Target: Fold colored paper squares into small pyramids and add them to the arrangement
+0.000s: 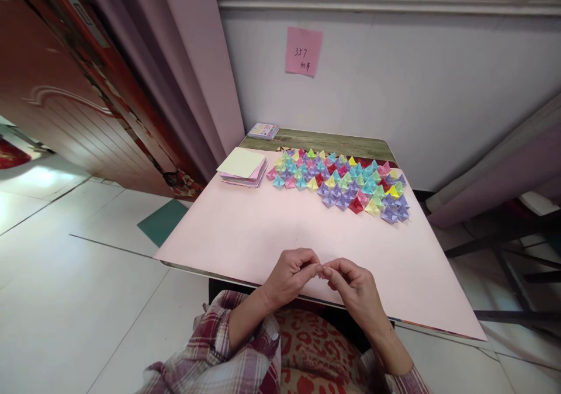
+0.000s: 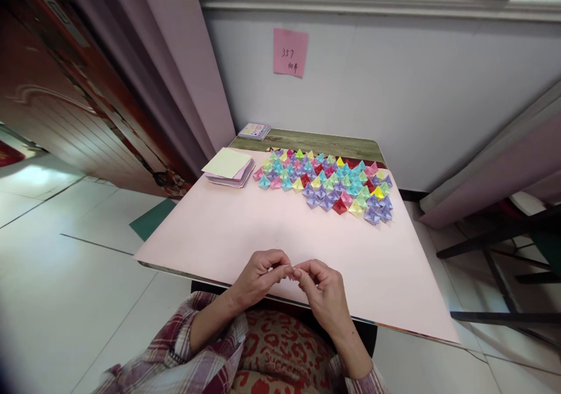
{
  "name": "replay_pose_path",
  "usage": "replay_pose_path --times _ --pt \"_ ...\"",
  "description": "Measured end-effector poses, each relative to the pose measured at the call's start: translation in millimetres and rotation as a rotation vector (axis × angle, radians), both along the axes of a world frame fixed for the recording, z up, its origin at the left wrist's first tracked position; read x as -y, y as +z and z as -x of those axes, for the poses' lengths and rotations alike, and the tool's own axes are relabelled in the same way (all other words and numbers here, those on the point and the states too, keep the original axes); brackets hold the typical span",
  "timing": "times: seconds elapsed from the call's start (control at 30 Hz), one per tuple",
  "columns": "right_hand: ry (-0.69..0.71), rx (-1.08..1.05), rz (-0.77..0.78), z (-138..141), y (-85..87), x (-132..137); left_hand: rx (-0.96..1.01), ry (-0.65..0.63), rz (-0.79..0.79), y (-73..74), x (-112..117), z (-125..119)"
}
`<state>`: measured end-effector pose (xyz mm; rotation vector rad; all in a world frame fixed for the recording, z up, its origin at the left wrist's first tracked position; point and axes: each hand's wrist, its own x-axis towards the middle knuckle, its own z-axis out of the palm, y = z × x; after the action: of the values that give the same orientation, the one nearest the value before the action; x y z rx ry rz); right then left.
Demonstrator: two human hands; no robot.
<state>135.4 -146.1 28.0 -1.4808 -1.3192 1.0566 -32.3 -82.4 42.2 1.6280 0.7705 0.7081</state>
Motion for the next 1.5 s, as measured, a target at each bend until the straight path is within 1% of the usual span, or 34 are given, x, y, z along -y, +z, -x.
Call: replay_pose_path --times 0.1,0.2,0.27,0.33,0.4,0.47,0.53,0.6,0.67,0.8,0.93,1.03,1.17,1.27,1.33,1.5 --pt "0.004 -0.049 0.045 -0.4 -2.4 -3.4 0.054 0.021 0.131 -8.2 1.2 -4.3" --pt "0.004 -0.136 0.096 -0.5 -7.4 -10.0 0.052 0.085 0.262 -20.8 -2.9 -9.0" --pt "-0.046 -0.153 0.115 -2.7 -12.4 -14.9 -0.018 0.139 0.346 -30.1 -9.9 -8.5" --pt "-0.16 -0.106 0.122 -7.8 -19.3 -18.5 -0.136 0.229 0.397 -37.6 -19.2 -3.3" --pt "-0.287 -0.051 0.119 -14.9 -28.0 -19.8 -0.245 0.343 0.342 -41.8 -28.4 5.3" --pt "-0.359 -0.062 0.125 -22.2 -37.3 -19.1 -0.289 0.431 0.221 -43.1 -35.0 13.9" --pt "-0.386 -0.076 0.135 -28.0 -45.0 -17.9 -0.298 0.479 0.109 -43.0 -38.2 19.7" --pt "-0.388 -0.063 0.145 -31.8 -48.7 -17.7 -0.289 0.495 0.027 -43.5 -38.9 21.4" --pt "-0.375 -0.011 0.151 -34.3 -47.7 -19.0 -0.267 0.485 -0.037 -45.0 -39.0 19.9" --pt "-0.349 0.124 0.131 -36.7 -39.6 -22.5 -0.275 0.45 -0.16 -48.0 -44.3 13.4" --pt "-0.323 0.151 0.126 -36.0 -35.5 -23.4 -0.311 0.435 -0.258 -48.1 -58.5 6.6" --pt "-0.305 0.199 0.097 -33.1 -32.1 -29.3 -0.359 0.387 -0.303 -48.6 -70.1 0.0" --pt "-0.305 0.388 -0.025 -24.4 -28.0 -56.1 -0.427 0.313 -0.384 -51.0 -77.8 -12.3" --pt "-0.282 0.473 -0.083 -15.9 -30.3 -81.7 -0.449 0.306 -0.426 -53.1 -77.2 -18.4" --pt "-0.271 0.44 -0.068 -11.7 -33.6 -93.8 -0.449 0.319 -0.422 -54.9 -76.0 -18.4" --pt "-0.294 0.155 0.043 -12.3 -43.4 -104.5 -0.352 0.352 -0.419 -59.7 -76.9 -12.3"
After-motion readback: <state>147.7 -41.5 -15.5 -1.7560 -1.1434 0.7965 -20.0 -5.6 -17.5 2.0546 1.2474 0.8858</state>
